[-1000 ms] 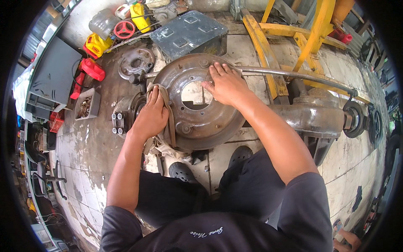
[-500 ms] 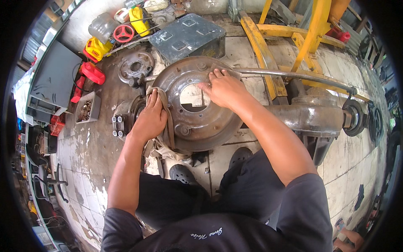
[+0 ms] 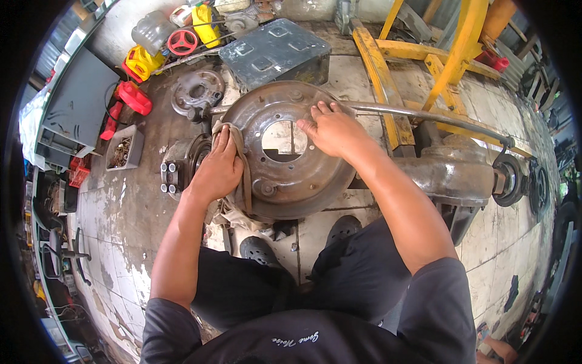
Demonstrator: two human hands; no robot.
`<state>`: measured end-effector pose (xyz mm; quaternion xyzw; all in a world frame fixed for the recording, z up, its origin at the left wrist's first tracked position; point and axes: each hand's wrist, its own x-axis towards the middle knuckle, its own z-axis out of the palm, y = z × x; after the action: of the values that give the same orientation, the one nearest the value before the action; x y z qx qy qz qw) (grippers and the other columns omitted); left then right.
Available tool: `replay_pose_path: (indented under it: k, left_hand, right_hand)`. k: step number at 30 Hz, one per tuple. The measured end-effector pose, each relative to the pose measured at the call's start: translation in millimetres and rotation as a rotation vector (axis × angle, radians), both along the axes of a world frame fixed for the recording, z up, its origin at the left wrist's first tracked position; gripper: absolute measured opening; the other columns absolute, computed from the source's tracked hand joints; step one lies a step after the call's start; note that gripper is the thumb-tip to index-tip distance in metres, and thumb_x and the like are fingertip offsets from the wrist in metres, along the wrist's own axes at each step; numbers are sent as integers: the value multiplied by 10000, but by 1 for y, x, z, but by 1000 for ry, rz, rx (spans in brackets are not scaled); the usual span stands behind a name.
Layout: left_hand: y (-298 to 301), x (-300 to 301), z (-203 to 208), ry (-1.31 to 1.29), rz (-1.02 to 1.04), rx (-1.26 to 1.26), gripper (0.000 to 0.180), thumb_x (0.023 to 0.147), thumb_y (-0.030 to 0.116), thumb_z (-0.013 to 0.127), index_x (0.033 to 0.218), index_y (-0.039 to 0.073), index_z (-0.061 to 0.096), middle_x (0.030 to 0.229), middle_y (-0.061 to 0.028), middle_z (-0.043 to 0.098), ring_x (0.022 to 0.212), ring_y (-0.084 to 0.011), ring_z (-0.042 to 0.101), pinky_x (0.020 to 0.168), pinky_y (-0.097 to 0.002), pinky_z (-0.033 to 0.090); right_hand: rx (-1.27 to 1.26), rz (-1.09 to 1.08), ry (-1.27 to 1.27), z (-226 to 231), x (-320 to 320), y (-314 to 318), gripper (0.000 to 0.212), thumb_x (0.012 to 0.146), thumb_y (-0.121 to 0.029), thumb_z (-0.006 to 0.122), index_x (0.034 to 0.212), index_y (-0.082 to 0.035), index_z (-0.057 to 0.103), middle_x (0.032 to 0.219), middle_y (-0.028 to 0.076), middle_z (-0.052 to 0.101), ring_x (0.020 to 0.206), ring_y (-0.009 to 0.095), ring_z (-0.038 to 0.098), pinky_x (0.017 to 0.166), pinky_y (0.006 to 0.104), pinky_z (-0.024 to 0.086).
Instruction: The person wipes the surface of a large circular metal part with a cloth, repeatedly rubbing the same area. The person holds the part steady with one hand while cleaning with the other.
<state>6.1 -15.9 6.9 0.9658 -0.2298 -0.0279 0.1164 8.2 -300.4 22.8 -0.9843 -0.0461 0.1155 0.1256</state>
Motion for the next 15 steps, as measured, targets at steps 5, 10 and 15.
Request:
replay_pose_path:
  k: [5, 10, 15]
  left_hand:
    - [-1, 2, 5, 18, -10, 15, 614, 924, 193, 424, 1427, -137, 304, 1538, -338, 219, 1412, -446, 286, 1145, -447, 327]
    - [-1, 0, 1, 25, 7, -1, 603, 936, 235, 413, 1429, -107, 346, 1557, -297, 237, 1437, -421, 276, 1143, -478, 323]
    - [0, 1, 4, 24, -1, 24, 620, 928, 199, 423, 1435, -133, 297, 1540, -333, 220, 1432, -432, 255, 1158, -440, 311]
  right_hand:
    - [44, -19, -19, 1, 1, -3, 781, 1018, -598, 250, 1476, 25, 361, 1567, 209, 284, 1468, 367, 230, 1202, 428, 219]
    - [21, -11, -54, -9, 3, -11, 777, 1019, -594, 252, 1479, 25, 352, 1568, 210, 282, 1462, 365, 245, 1196, 425, 237]
    - [32, 51, 58, 4, 0, -12, 765, 1022, -585, 257, 1496, 11, 326, 1567, 203, 289, 1464, 357, 247, 1199, 421, 235]
